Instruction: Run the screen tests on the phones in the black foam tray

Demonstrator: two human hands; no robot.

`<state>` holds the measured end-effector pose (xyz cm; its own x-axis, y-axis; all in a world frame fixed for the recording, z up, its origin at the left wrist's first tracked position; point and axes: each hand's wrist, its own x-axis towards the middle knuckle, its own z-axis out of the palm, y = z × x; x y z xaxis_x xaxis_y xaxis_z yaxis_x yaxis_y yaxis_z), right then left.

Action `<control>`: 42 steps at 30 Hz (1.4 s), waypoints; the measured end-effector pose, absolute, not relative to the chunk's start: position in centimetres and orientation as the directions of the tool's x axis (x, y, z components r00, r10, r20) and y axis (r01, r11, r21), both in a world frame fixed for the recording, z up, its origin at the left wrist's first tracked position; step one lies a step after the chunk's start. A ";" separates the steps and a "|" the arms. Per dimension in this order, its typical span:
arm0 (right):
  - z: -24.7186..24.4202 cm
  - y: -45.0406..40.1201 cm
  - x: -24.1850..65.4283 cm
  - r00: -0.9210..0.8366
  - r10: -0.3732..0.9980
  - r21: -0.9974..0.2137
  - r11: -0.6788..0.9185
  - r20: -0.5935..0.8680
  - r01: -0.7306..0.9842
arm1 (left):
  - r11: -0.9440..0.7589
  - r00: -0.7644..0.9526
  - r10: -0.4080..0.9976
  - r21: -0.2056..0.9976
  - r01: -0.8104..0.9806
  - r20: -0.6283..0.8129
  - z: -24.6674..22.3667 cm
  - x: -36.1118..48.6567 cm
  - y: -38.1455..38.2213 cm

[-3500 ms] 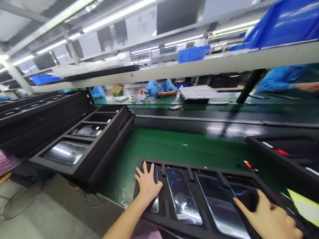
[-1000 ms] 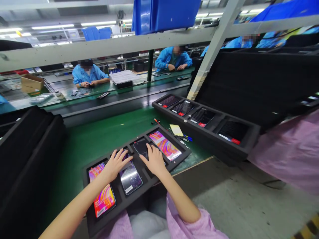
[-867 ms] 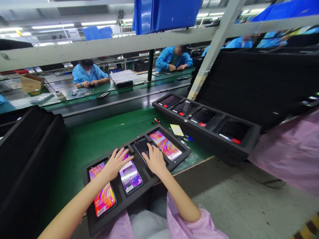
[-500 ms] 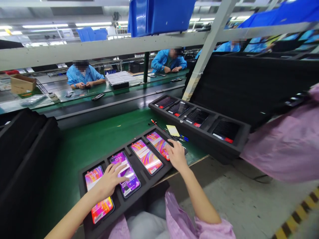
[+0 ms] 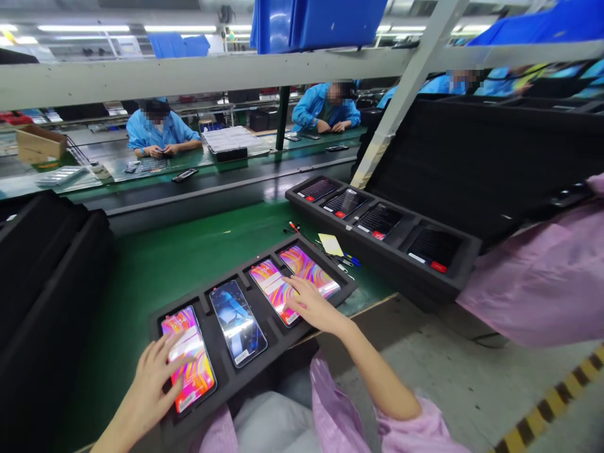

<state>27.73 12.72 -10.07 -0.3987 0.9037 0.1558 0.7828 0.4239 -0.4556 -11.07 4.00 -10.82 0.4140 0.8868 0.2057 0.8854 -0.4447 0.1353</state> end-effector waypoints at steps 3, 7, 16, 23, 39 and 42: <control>-10.3 13.8 27.0 -0.209 0.955 -0.364 0.275 0.211 0.890 | -0.156 0.115 0.941 0.107 0.982 0.317 -10.1 -11.0 4.1; -10.4 13.8 25.5 -0.158 0.919 -0.351 0.291 0.362 0.890 | 0.097 -0.251 0.938 0.514 0.852 0.238 -9.4 -10.0 3.6; -10.7 8.1 19.1 -0.487 0.787 -0.493 0.617 0.379 0.614 | 0.230 -0.404 0.911 0.915 0.330 -0.083 -12.1 -8.2 1.0; -11.1 7.6 17.5 -0.536 0.727 -0.474 0.687 0.430 0.551 | 0.191 -0.394 0.913 0.962 0.194 -0.102 -12.7 -7.4 -0.4; -11.1 7.5 17.8 -0.561 0.704 -0.504 0.707 0.435 0.497 | 0.194 -0.426 0.902 0.949 0.247 -0.074 -13.6 -7.2 -0.5; -10.9 7.7 18.4 -0.553 0.674 -0.506 0.736 0.489 0.450 | 0.198 -0.462 0.885 0.946 0.257 -0.060 -13.4 -6.9 -0.3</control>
